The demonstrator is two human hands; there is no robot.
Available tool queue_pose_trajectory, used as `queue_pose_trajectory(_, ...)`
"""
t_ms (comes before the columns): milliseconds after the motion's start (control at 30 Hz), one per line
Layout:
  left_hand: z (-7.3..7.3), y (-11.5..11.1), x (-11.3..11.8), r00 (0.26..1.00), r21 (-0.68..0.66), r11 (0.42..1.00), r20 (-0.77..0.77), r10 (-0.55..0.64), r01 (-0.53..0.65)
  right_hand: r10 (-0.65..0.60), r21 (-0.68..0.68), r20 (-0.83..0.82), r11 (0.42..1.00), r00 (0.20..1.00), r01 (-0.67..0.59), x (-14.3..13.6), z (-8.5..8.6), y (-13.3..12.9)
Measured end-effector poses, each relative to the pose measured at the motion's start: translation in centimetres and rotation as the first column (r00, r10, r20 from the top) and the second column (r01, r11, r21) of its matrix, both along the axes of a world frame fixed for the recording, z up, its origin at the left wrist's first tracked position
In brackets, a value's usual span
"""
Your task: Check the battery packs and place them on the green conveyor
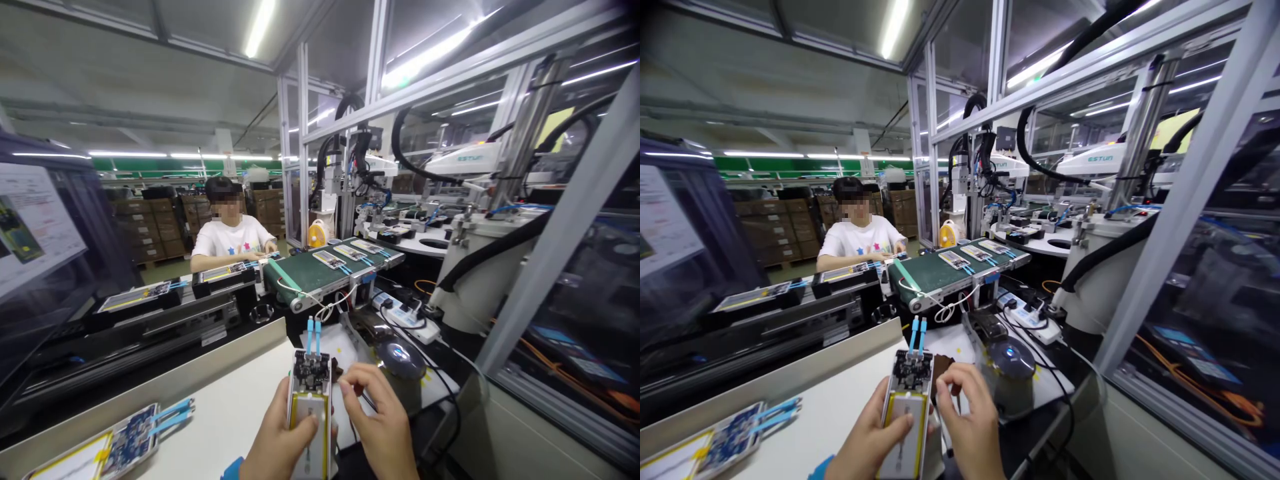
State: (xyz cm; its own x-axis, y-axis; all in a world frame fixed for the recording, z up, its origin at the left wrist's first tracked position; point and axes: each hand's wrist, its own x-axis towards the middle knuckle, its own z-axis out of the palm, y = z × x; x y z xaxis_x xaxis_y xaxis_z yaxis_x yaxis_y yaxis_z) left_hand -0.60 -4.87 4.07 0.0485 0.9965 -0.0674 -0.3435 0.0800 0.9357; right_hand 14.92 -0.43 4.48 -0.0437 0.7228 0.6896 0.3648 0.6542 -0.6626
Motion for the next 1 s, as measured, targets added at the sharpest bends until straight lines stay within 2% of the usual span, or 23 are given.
queue_pose_trajectory(67, 0.1, 0.0, 0.0, 0.995, -0.037, 0.999, 0.091, -0.028, 0.032, 0.010, -0.037, -0.066, 0.999, 0.998, -0.013, 0.2, -0.7, -0.1)
queue_pose_trajectory(133, 0.0, -0.2, 0.0, 0.993, -0.043, 0.998, 0.113, -0.047, 0.052, 0.060, -0.071, -0.104, 0.995, 0.993, -0.067, 0.2, -1.2, -0.1)
queue_pose_trajectory(300, 0.1, -0.6, 0.1, 0.991, -0.063, 0.994, 0.108, -0.079, 0.087, 0.226, -0.195, -0.094, 0.951, 0.970, -0.240, 0.2, -1.9, 0.3)
queue_pose_trajectory(467, 0.1, -0.8, 0.2, 0.991, -0.069, 0.992, 0.091, -0.095, 0.101, 0.266, -0.206, -0.121, 0.936, 0.956, -0.286, 0.2, -1.8, 0.6)
queue_pose_trajectory(567, -0.2, -0.7, 0.2, 0.989, -0.065, 0.992, 0.101, -0.104, 0.111, 0.272, -0.159, -0.046, 0.948, 0.961, -0.276, 0.3, -1.6, 0.3)
queue_pose_trajectory(633, -0.4, -0.5, 0.2, 0.989, -0.062, 0.991, 0.103, -0.108, 0.115, 0.250, -0.055, 0.061, 0.967, 0.966, -0.247, 0.3, -1.3, -0.1)
queue_pose_trajectory(733, -0.6, -0.4, 0.1, 0.992, -0.041, 0.994, 0.079, -0.100, 0.103, 0.150, 0.159, 0.239, 0.969, 0.959, -0.191, 0.4, -0.8, -0.8)
queue_pose_trajectory(833, -0.6, -0.4, 0.2, 0.995, 0.008, 0.996, 0.042, -0.086, 0.086, 0.025, 0.304, 0.361, 0.942, 0.932, -0.143, 0.6, -0.3, -1.2)
queue_pose_trajectory(933, -0.5, -0.5, 0.3, 0.995, 0.017, 0.996, 0.059, -0.086, 0.085, 0.035, 0.301, 0.399, 0.939, 0.916, -0.166, 0.8, -0.1, -1.2)
queue_pose_trajectory(1000, -0.5, -0.6, 0.4, 0.992, -0.017, 0.995, 0.083, -0.099, 0.101, 0.156, 0.165, 0.341, 0.961, 0.927, -0.223, 1.0, -0.2, -1.0)
